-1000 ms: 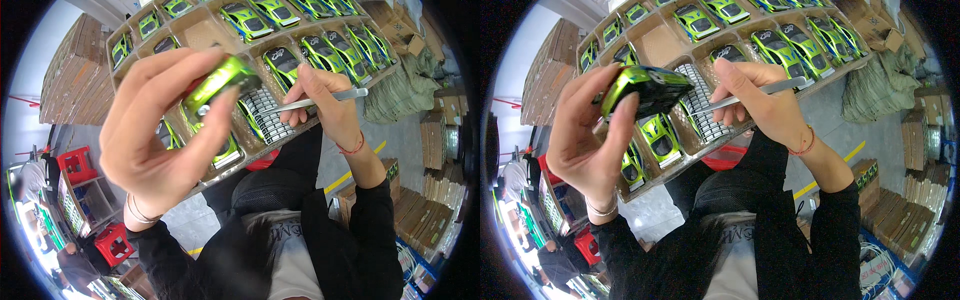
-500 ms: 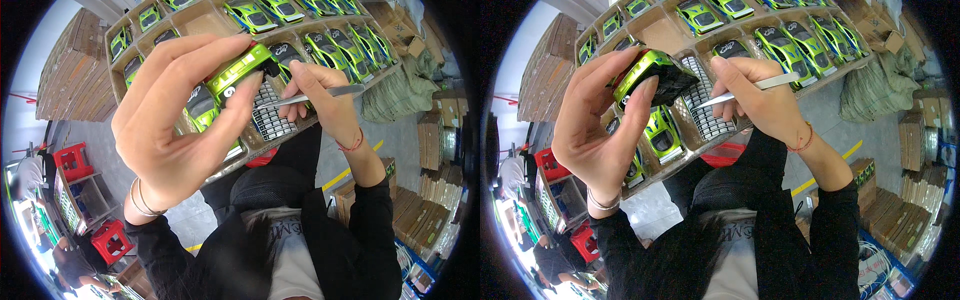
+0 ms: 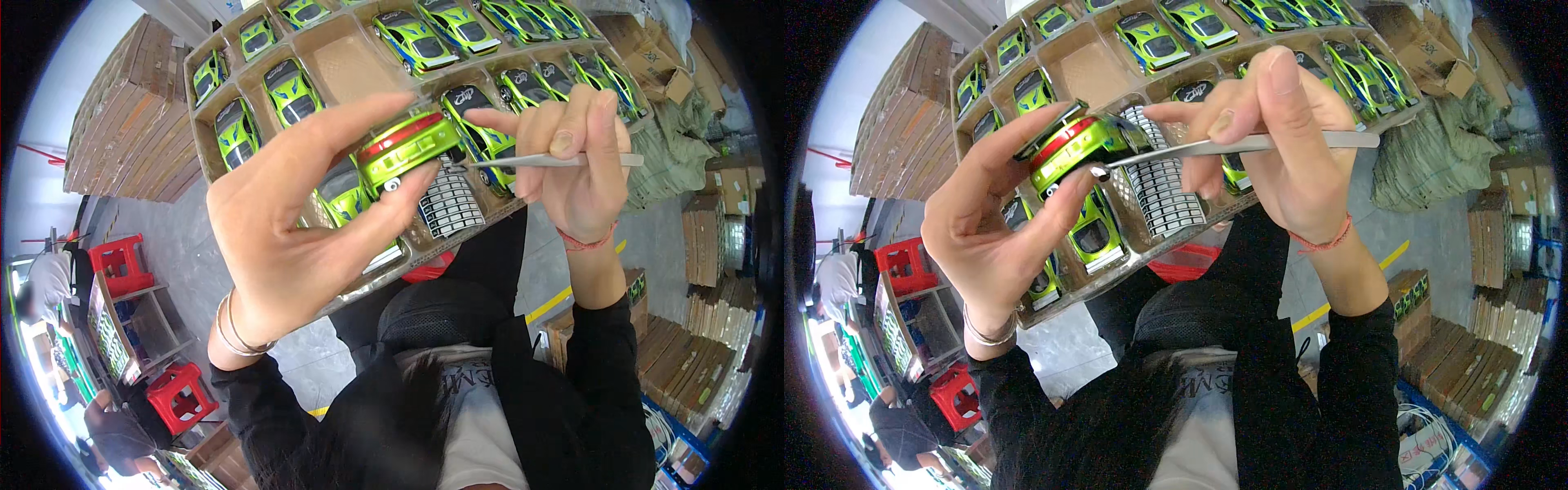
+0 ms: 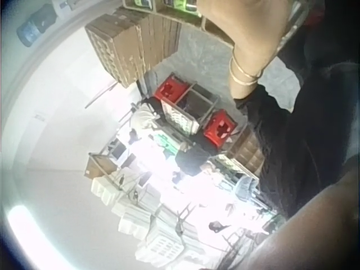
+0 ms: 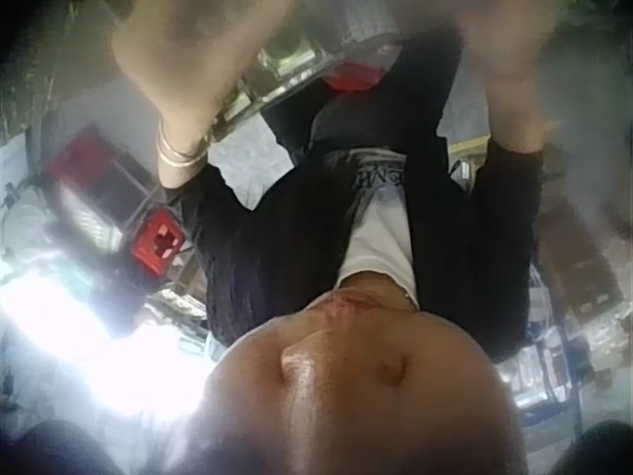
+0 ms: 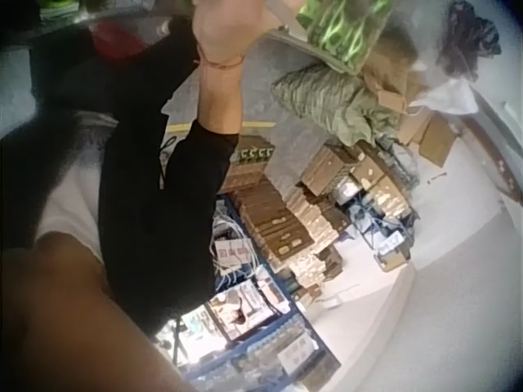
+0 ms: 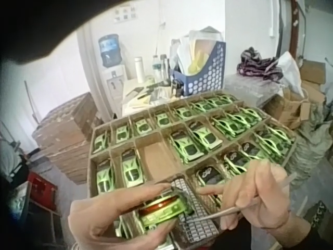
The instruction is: The person assembles small toy racing cars by applying stickers or small components to the chassis of each car using tweezers.
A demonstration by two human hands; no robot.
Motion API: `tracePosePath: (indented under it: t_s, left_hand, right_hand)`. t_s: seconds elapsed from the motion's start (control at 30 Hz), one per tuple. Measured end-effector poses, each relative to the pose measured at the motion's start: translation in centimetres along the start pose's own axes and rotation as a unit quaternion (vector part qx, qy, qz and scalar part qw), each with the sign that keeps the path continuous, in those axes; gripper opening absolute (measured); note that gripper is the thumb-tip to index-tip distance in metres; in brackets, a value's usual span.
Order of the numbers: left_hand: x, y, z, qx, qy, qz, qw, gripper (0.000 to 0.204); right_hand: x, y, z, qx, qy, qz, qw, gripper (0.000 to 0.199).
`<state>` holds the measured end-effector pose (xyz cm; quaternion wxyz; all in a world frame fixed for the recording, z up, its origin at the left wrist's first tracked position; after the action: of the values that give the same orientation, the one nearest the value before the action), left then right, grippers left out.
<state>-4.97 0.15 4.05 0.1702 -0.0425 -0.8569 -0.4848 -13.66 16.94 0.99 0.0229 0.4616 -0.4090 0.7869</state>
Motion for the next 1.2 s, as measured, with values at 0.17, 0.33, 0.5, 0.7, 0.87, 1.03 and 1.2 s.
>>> tracePosePath:
  t_s: [0.17, 0.33, 0.5, 0.7, 0.87, 1.03, 1.2]
  left_hand:
    - [0.1, 1.1, 0.3, 0.048, -0.004, 0.021, 0.999, 0.042]
    - [0.0, 1.2, 0.3, 0.055, 0.010, 0.044, 0.997, 0.040]
    - [0.1, 1.5, 0.4, 0.076, 0.006, 0.066, 0.995, 0.041]
    - [0.2, 1.4, 0.4, 0.073, 0.008, 0.079, 0.994, 0.040]
    - [0.2, 1.5, 0.3, 0.078, 0.009, 0.080, 0.994, 0.041]
    - [0.1, 1.4, 0.4, 0.074, 0.011, 0.080, 0.994, 0.041]
    - [0.0, 1.5, 0.3, 0.074, 0.021, 0.095, 0.993, 0.040]
  right_hand:
    - [1.1, 0.0, 0.6, 0.007, -0.045, 0.012, 0.999, 0.044]
    - [1.2, -0.1, 0.7, -0.010, -0.056, 0.022, 0.998, 0.043]
    - [1.5, -0.3, 0.6, -0.012, -0.080, 0.015, 0.997, 0.041]
    - [1.6, -0.2, 0.6, -0.034, -0.099, 0.030, 0.994, 0.040]
    - [1.5, -0.1, 0.2, 0.009, -0.068, 0.037, 0.997, 0.045]
    - [1.5, -0.1, 0.6, -0.034, -0.088, 0.031, 0.995, 0.040]
    - [1.5, 0.0, 0.6, -0.029, -0.080, 0.033, 0.996, 0.041]
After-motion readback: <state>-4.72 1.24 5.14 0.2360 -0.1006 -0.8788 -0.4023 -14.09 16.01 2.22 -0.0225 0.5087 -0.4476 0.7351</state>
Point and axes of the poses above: each hand's wrist, its own x-axis towards the middle knuckle, its own z-axis out of the palm, y = z × x, the point moved 7 cm from there along x, towards the middle knuckle, and after that the axes turned 13 degrees about -z, right-handed, at the moved point
